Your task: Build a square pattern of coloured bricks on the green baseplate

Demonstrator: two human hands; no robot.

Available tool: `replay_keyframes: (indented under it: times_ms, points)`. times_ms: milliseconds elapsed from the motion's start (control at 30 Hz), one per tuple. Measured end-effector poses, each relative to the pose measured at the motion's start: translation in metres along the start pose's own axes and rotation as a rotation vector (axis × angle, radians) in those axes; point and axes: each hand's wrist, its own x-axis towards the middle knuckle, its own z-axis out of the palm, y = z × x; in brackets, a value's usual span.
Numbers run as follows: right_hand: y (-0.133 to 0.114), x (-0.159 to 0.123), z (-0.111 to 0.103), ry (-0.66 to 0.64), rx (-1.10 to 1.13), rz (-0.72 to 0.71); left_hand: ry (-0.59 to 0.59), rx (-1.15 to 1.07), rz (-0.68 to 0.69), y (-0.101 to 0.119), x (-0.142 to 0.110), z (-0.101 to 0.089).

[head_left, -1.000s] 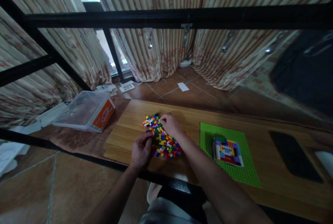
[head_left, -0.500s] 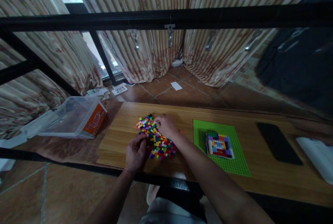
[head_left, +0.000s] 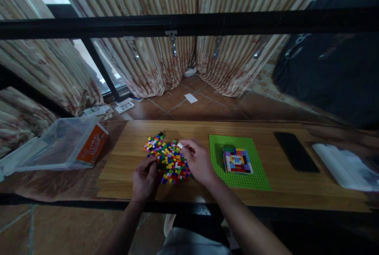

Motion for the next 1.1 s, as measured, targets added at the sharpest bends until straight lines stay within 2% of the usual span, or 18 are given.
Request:
replay_keyframes:
  times_ms: [133,267,333,400,467,567,667,767,933,1100]
  points:
    - [0.008,-0.047,-0.038,0.107,0.171,0.133,0.024,0.022,-0.005,0.001,0.001,0.001]
    - [0.021,-0.082,-0.091,0.337,0.142,0.28,0.012,0.09,0.005,0.006,0.002,-0.001]
    - [0.029,-0.096,-0.123,0.386,0.089,0.35,0.007,0.131,0.009,0.006,0.003,-0.002]
    - [0.039,-0.107,-0.154,0.437,-0.046,0.387,0.01,0.162,0.026,0.006,0.003,-0.002]
    - [0.05,-0.116,-0.182,0.454,-0.298,0.38,0.014,0.179,0.046,0.005,0.004,-0.003]
    - [0.067,-0.121,-0.209,0.347,-0.775,0.354,0.016,0.178,0.054,0.004,0.004,-0.003]
    - [0.077,-0.117,-0.217,0.163,-1.073,0.41,0.016,0.201,0.058,0.005,0.004,-0.003]
    - [0.082,-0.107,-0.213,0.089,-1.131,0.448,0.021,0.216,0.074,0.005,0.005,-0.003]
    - [0.092,-0.101,-0.205,0.208,-1.056,0.484,0.03,0.185,0.069,0.001,0.006,-0.002]
    - [0.102,-0.117,-0.209,0.309,-0.941,0.541,0.026,0.191,0.077,-0.007,0.007,-0.002]
